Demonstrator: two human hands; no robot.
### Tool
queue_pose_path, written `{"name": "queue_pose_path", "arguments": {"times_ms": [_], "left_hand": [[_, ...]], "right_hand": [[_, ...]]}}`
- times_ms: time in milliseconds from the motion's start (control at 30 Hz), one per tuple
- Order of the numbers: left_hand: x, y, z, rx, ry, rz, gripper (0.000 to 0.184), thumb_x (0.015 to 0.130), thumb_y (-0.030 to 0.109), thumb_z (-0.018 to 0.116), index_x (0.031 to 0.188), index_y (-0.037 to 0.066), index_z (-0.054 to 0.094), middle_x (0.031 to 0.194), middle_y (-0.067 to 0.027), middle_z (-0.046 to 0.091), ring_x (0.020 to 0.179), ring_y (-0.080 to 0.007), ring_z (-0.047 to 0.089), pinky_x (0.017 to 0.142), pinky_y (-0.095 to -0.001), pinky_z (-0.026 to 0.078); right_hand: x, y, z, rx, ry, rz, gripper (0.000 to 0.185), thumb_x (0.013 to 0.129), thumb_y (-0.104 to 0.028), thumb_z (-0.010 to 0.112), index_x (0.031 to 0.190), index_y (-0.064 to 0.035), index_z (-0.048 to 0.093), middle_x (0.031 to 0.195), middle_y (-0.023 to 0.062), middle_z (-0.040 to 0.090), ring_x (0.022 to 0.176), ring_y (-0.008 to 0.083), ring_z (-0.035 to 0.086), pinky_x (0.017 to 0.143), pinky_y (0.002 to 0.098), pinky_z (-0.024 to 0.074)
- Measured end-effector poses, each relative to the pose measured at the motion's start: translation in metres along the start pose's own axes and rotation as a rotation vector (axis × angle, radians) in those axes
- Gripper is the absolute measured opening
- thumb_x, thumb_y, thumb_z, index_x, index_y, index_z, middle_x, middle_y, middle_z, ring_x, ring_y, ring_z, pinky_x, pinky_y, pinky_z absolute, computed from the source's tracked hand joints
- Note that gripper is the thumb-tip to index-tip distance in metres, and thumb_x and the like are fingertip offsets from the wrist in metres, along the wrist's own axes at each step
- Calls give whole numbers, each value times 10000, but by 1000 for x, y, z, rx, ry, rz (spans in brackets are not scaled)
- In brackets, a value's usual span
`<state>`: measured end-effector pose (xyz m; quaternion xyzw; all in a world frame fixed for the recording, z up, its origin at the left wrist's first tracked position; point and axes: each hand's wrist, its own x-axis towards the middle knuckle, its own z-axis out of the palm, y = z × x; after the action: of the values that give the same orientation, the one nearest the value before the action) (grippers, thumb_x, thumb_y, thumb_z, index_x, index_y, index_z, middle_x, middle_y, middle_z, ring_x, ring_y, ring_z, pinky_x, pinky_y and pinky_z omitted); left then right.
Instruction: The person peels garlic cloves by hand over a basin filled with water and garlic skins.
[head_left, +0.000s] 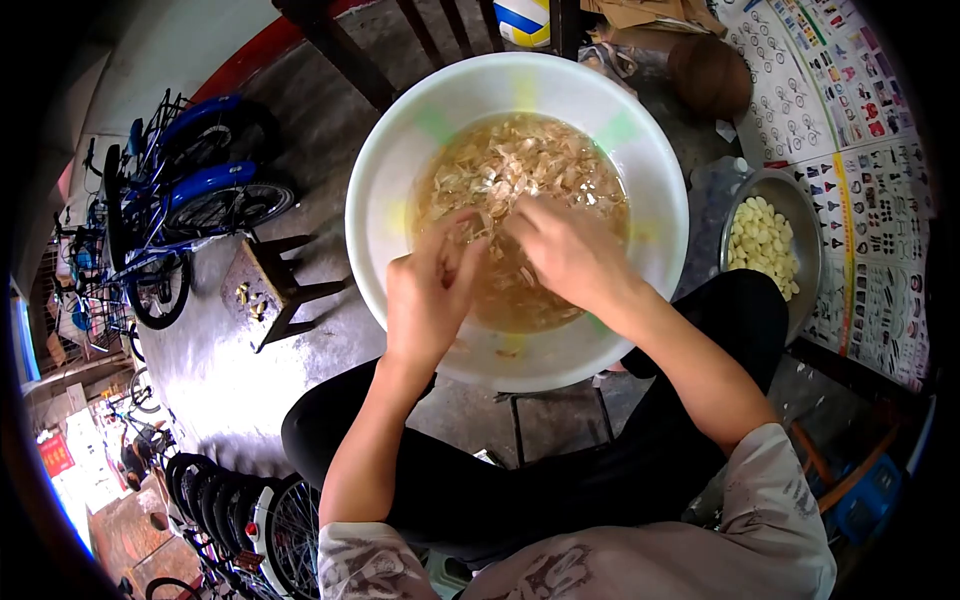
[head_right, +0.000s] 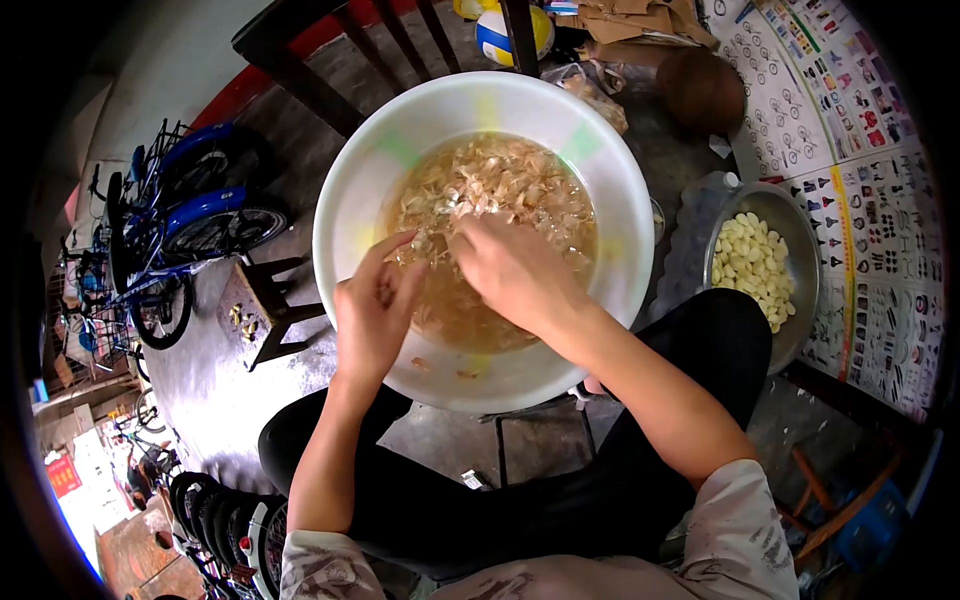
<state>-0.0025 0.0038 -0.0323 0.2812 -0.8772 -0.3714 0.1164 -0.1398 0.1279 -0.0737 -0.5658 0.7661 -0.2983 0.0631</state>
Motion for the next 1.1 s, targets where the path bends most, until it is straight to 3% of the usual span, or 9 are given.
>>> {"name": "queue_pose_path", "arguments": {"times_ms": [167, 233, 433, 667, 767, 867, 933, 967, 1100], "left_hand": [[-3, 4, -2, -109, -29, -66, 276, 918, 47, 655, 1190, 0, 652, 529, -30, 449, 504, -58, 394, 475, -266, 363], [-10, 3, 1, -15, -87, 227, 330, 851, 46, 664, 1179, 79, 674, 593, -77, 582, 473, -209, 540, 504, -355, 469], [-38, 25, 14, 245, -465, 639, 615, 735, 21, 684, 1325, 182, 624, 670, -50, 624, 527, -180, 595, 505, -352, 535], [-28, 1, 6, 540, -311, 412, 560, 829, 52, 661, 1364, 201, 590, 709, -63, 655, 524, -214, 598, 528, -347, 539], [-14, -12, -7, 529, -309, 269, 486, 883, 60, 579, 1350, 196, 581, 643, -67, 597, 484, -236, 600, 506, -342, 505], [1, -6, -21, 134, -229, 65, 367, 956, 123, 559, 1319, 101, 606, 628, -9, 527, 473, -117, 443, 470, -263, 374], [6, 12, -33, -690, -316, -431, 326, 996, 152, 485, 1263, 14, 611, 613, 31, 405, 505, -61, 311, 477, -224, 264], [6, 8, -36, -904, -344, -455, 329, 1014, 183, 446, 1232, -17, 592, 678, 42, 452, 573, -63, 335, 512, -222, 259], [6, 9, -33, -1348, -340, -549, 363, 988, 139, 440, 1322, 16, 514, 832, 20, 500, 631, -38, 345, 519, -188, 270]], "right_hand": [[-11, -5, 7, -263, -111, -154, 103, 778, -55, 642, 858, 6, 664, 963, 135, 621, 898, 259, 665, 670, 372, 564], [-17, 0, 19, -340, -98, -228, 89, 773, -67, 642, 840, -15, 667, 952, 125, 619, 898, 247, 665, 638, 358, 558], [-25, -7, 25, -352, -257, -162, 71, 783, -106, 626, 731, -62, 644, 833, 95, 629, 869, 238, 659, 580, 332, 538], [-20, -13, 3, -128, -69, 8, 75, 792, -91, 611, 779, -23, 639, 796, 114, 627, 788, 266, 663, 565, 336, 532], [-27, 4, -16, -115, -400, 43, 103, 790, -66, 658, 885, -28, 651, 769, 134, 635, 760, 283, 672, 609, 396, 541], [-39, 19, -90, 178, -319, 204, 182, 842, -67, 677, 1015, -13, 659, 844, 125, 701, 723, 244, 682, 658, 356, 530], [-55, 28, -141, 208, -51, 473, 140, 878, -26, 627, 1010, -24, 677, 830, 116, 710, 654, 176, 653, 628, 309, 516], [-71, 50, -154, 163, 199, 497, 114, 895, -19, 594, 982, -9, 668, 792, 116, 693, 624, 123, 609, 595, 292, 484], [-141, 139, -183, -445, 132, 754, 212, 879, -82, 664, 1083, -25, 670, 906, 137, 695, 797, 281, 677, 764, 351, 532]]}}
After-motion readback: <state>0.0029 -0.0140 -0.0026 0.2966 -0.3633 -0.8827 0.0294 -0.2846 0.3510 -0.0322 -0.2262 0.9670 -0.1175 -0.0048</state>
